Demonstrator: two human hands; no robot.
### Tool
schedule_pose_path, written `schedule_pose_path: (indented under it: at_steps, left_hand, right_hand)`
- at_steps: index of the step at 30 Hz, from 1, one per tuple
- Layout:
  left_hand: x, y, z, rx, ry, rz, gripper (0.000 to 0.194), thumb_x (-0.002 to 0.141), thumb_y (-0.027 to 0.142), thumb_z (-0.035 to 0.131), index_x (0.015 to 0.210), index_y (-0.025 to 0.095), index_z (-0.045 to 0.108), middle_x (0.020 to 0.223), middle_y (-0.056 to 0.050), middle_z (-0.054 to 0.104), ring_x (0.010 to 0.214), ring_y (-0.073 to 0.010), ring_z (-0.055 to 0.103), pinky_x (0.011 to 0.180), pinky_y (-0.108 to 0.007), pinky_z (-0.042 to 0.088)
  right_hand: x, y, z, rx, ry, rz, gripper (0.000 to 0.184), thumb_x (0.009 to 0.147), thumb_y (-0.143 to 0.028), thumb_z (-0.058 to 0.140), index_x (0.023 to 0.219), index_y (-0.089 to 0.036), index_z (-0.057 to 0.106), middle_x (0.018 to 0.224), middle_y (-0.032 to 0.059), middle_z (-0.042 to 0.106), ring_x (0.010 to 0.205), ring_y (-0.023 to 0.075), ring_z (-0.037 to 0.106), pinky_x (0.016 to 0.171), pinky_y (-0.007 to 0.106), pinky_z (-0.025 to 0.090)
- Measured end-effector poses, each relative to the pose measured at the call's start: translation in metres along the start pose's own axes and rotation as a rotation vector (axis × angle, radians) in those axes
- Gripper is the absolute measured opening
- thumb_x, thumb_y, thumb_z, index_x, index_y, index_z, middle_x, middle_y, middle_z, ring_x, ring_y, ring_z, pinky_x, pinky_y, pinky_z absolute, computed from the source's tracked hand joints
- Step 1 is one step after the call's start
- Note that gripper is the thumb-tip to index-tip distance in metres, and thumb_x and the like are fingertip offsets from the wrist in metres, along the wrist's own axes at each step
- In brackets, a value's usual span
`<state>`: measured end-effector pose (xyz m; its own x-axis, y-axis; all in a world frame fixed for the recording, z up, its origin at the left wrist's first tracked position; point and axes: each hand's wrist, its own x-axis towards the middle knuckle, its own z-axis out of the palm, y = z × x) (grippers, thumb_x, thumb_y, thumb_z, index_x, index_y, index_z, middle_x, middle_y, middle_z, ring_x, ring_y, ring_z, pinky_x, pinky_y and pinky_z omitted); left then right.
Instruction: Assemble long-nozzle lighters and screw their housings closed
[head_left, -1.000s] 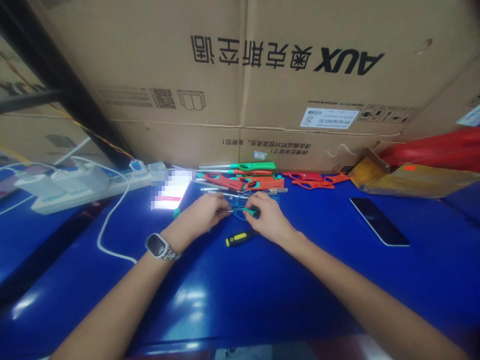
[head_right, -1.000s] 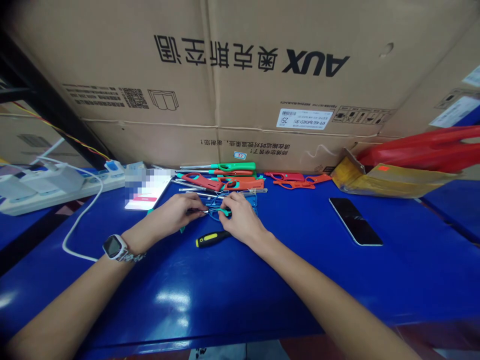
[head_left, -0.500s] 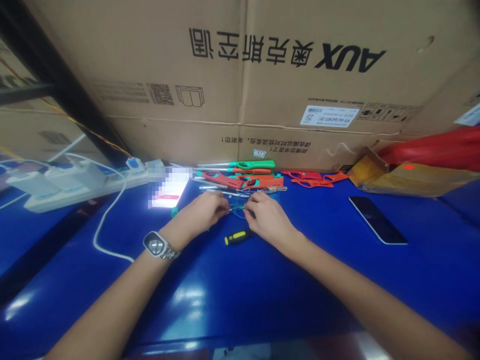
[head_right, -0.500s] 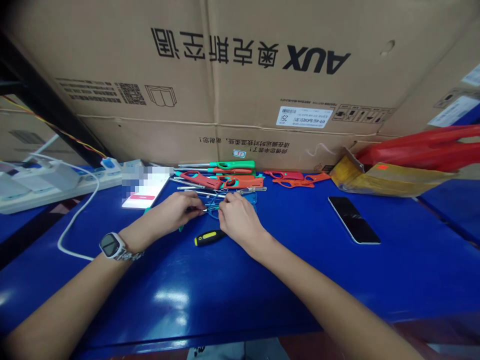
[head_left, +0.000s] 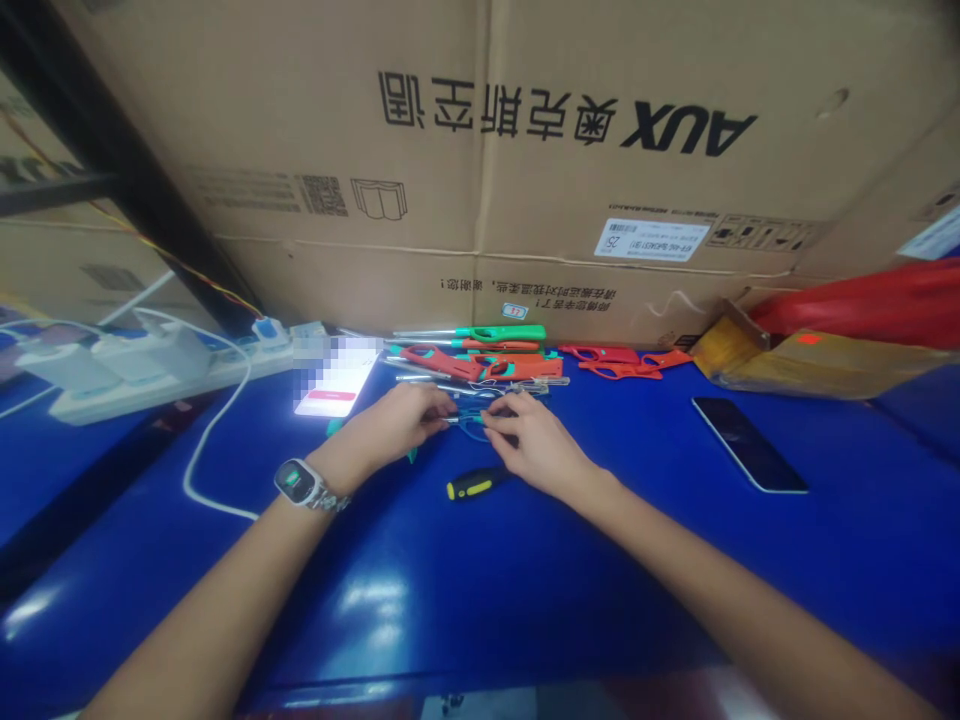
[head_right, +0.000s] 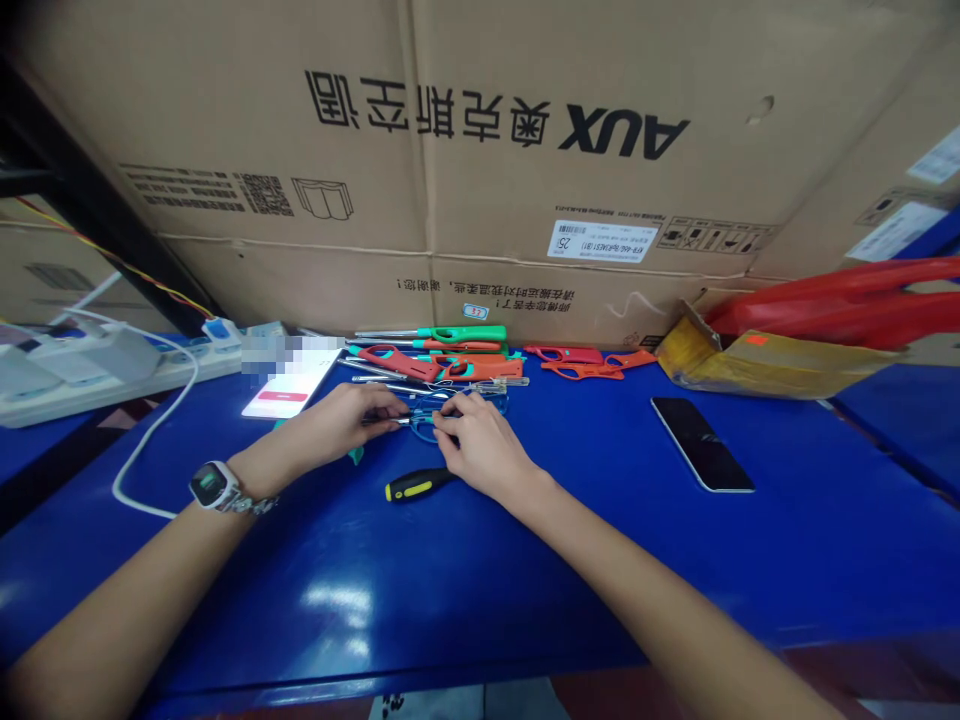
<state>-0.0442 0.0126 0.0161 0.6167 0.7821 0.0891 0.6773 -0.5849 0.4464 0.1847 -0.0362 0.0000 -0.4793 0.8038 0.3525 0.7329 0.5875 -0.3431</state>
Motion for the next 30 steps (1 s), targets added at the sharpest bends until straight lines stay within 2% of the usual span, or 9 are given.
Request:
schedule_pose_path:
  at_steps: [3, 6, 10, 16, 20, 30]
  left_hand:
    - [-0.002, 0.001, -0.003, -0.044, -0.009, -0.010, 0.016, 0.086, 0.011, 0.062, 0.096, 0.017, 0.072, 0.089, -0.004, 0.073, 0.081, -0.0180, 0.067, 0.076, -0.028, 0.050]
    - [-0.003, 0.001, -0.004, -0.019, -0.004, 0.040, 0.017, 0.087, 0.010, 0.060, 0.096, 0.017, 0.073, 0.094, -0.005, 0.072, 0.087, -0.0188, 0.067, 0.081, -0.029, 0.049]
    - [-0.003, -0.002, -0.002, -0.004, 0.010, 0.080, 0.019, 0.088, 0.010, 0.058, 0.096, 0.018, 0.073, 0.097, -0.006, 0.071, 0.087, -0.0182, 0.067, 0.079, -0.028, 0.049]
    - [-0.002, -0.004, 0.001, 0.052, 0.039, 0.100, 0.016, 0.087, 0.009, 0.058, 0.083, 0.017, 0.072, 0.085, -0.005, 0.067, 0.077, -0.0168, 0.064, 0.072, -0.027, 0.048]
    - [-0.002, -0.002, 0.001, 0.087, 0.050, 0.103, 0.015, 0.088, 0.011, 0.058, 0.080, 0.017, 0.070, 0.084, -0.005, 0.065, 0.075, -0.0167, 0.062, 0.071, -0.027, 0.047]
    - [-0.004, 0.000, -0.003, 0.118, 0.003, 0.080, 0.019, 0.091, 0.016, 0.055, 0.087, 0.019, 0.073, 0.087, -0.007, 0.069, 0.080, -0.0185, 0.066, 0.075, -0.028, 0.050]
  right_hand:
    - [0.000, 0.006, 0.005, 0.084, 0.043, 0.004, 0.020, 0.090, -0.016, 0.061, 0.102, -0.019, 0.077, 0.105, 0.0078, 0.068, 0.098, 0.0222, 0.061, 0.092, 0.039, 0.051]
    - [0.001, 0.010, 0.008, 0.136, 0.067, 0.005, 0.019, 0.089, -0.017, 0.064, 0.102, -0.020, 0.077, 0.104, 0.0074, 0.067, 0.097, 0.0211, 0.061, 0.091, 0.039, 0.052]
    - [0.000, 0.011, 0.010, 0.158, 0.087, 0.003, 0.020, 0.088, -0.016, 0.065, 0.102, -0.020, 0.078, 0.102, 0.0074, 0.068, 0.095, 0.0208, 0.062, 0.090, 0.039, 0.052]
    - [0.000, 0.012, 0.012, 0.165, 0.109, -0.002, 0.021, 0.087, -0.016, 0.065, 0.103, -0.021, 0.078, 0.102, 0.0079, 0.068, 0.095, 0.0209, 0.062, 0.090, 0.040, 0.053]
    - [0.000, 0.012, 0.013, 0.174, 0.111, 0.009, 0.020, 0.087, -0.016, 0.066, 0.102, -0.021, 0.078, 0.102, 0.0078, 0.068, 0.095, 0.0207, 0.062, 0.090, 0.039, 0.053]
    - [0.000, 0.010, 0.011, 0.188, 0.095, 0.045, 0.022, 0.087, -0.016, 0.066, 0.104, -0.023, 0.078, 0.103, 0.0066, 0.068, 0.096, 0.0198, 0.062, 0.091, 0.039, 0.052]
